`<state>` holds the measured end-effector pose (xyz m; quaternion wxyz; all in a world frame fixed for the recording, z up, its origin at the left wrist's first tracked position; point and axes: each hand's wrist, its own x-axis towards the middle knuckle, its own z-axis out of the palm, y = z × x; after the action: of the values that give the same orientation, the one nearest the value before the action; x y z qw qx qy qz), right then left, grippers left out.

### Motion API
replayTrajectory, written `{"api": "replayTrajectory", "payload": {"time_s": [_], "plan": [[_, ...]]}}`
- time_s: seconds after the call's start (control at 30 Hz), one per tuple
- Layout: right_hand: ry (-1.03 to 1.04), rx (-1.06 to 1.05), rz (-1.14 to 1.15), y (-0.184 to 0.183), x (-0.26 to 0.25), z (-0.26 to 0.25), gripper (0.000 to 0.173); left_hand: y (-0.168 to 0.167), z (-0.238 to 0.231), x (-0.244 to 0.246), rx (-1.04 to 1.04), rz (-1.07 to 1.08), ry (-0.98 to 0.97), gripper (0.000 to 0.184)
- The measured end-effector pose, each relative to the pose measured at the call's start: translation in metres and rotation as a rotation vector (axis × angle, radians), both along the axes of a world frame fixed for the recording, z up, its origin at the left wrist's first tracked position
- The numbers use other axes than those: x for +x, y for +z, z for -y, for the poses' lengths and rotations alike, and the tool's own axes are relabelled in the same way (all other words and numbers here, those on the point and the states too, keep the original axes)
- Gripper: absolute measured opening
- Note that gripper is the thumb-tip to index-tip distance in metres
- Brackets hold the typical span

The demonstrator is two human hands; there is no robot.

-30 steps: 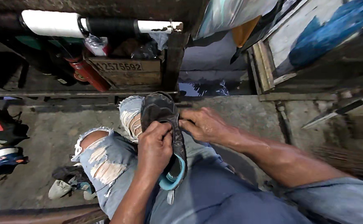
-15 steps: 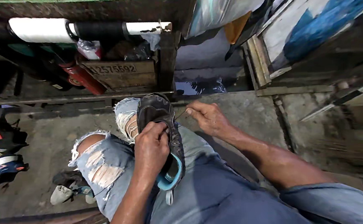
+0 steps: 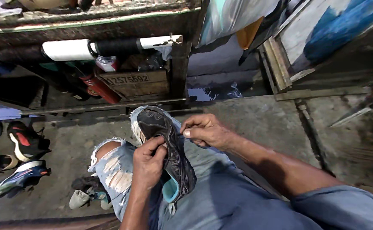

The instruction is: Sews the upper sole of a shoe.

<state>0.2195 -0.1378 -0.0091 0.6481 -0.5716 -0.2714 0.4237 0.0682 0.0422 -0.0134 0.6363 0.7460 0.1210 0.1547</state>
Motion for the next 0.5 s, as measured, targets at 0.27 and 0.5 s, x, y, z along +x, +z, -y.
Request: {"api": "replayTrajectory", "payload": {"time_s": [0.27, 0.5], "plan": [[0.409, 0.206, -0.109, 0.011, 0.002, 0.006, 0.013, -0.005, 0.000, -0.007, -0.077, 0.044, 0.008, 0.019], [0.456, -0.441, 0.719, 0.055, 0.023, 0.026, 0.030, -0.011, -0.004, -0.005, -0.111, -0.016, -0.001, 0.023]]}}
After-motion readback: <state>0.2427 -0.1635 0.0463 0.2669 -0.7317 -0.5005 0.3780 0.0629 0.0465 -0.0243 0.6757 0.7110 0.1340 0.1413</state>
